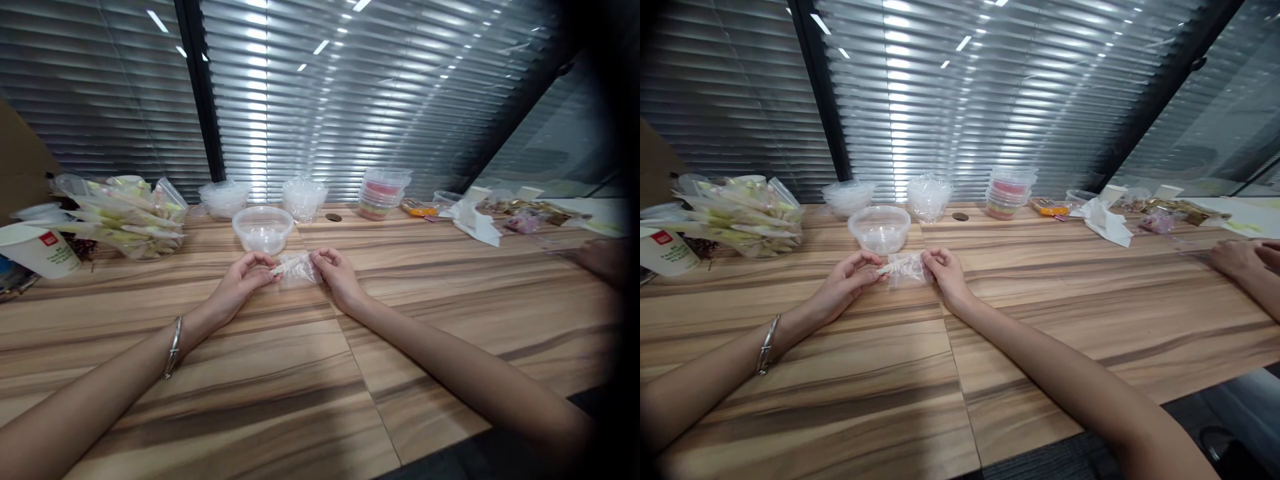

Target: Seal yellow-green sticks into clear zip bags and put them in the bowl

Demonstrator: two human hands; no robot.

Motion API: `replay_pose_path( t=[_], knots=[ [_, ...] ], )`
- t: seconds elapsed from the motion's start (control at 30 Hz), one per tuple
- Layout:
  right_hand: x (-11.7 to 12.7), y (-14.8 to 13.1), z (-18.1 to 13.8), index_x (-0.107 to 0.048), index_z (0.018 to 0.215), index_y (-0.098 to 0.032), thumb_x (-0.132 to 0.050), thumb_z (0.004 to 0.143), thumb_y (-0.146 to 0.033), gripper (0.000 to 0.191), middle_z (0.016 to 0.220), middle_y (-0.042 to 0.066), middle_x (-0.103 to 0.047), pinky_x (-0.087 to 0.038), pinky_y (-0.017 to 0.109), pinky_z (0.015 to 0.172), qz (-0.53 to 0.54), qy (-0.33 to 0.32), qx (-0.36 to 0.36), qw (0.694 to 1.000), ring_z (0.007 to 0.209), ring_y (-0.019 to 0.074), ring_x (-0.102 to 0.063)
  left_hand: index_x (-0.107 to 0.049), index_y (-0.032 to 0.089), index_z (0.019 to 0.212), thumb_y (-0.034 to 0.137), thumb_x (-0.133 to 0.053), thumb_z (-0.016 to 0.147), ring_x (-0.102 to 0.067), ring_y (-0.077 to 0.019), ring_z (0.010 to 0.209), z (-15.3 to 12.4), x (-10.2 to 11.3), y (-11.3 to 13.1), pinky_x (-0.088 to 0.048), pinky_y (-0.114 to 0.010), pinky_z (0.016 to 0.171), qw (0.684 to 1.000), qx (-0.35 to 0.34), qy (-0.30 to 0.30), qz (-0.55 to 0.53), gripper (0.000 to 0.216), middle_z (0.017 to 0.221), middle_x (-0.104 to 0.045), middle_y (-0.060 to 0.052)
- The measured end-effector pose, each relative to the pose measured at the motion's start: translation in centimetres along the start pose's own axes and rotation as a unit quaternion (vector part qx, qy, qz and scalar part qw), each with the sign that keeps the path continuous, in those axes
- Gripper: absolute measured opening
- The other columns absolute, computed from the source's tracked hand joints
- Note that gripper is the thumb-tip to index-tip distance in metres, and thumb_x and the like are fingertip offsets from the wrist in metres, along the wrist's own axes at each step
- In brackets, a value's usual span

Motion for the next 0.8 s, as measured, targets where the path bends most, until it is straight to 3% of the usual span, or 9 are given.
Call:
replay_pose_path(
  t=[0.27,0.8],
  knots=[
    [-0.2,0.0,0.1,-0.058,0.077,-0.020,-0.068,0.073,-0.037,0.020,0.065,-0.003,-0.058,-0.034,0.021,0.049,0.001,-0.009,0.004,1.000,0.053,0.0077,-0.048,-0.059,0.018,0.094,0.023,-0.070,0.072,-0.057,-0.0135,0.091,0.2,0.5,-0.3,-0.045,-0.025,0.083,0.999,-0.003,0.011,0.048,0.026,0.102,-0.060,-0.003],
    [-1.1,-0.6,-0.3,-0.058,0.074,-0.020,-0.070,0.071,-0.036,0.020,0.067,-0.001,-0.060,-0.038,0.022,0.054,0.010,-0.026,0.000,1.000,0.058,0.0094,-0.050,-0.059,0.017,0.091,0.022,-0.074,0.066,-0.060,-0.0135,0.085,0.2,1.0,-0.3,-0.047,-0.026,0.080,0.995,0.006,0.037,0.089,0.029,0.090,-0.064,-0.003]
  ],
)
Point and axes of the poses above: each hand's wrist, its own z-axis towards the middle knuckle, its own x-axis out of the back of the hand, y = z × x, the point moved 10 cm from there along z, towards the middle knuckle
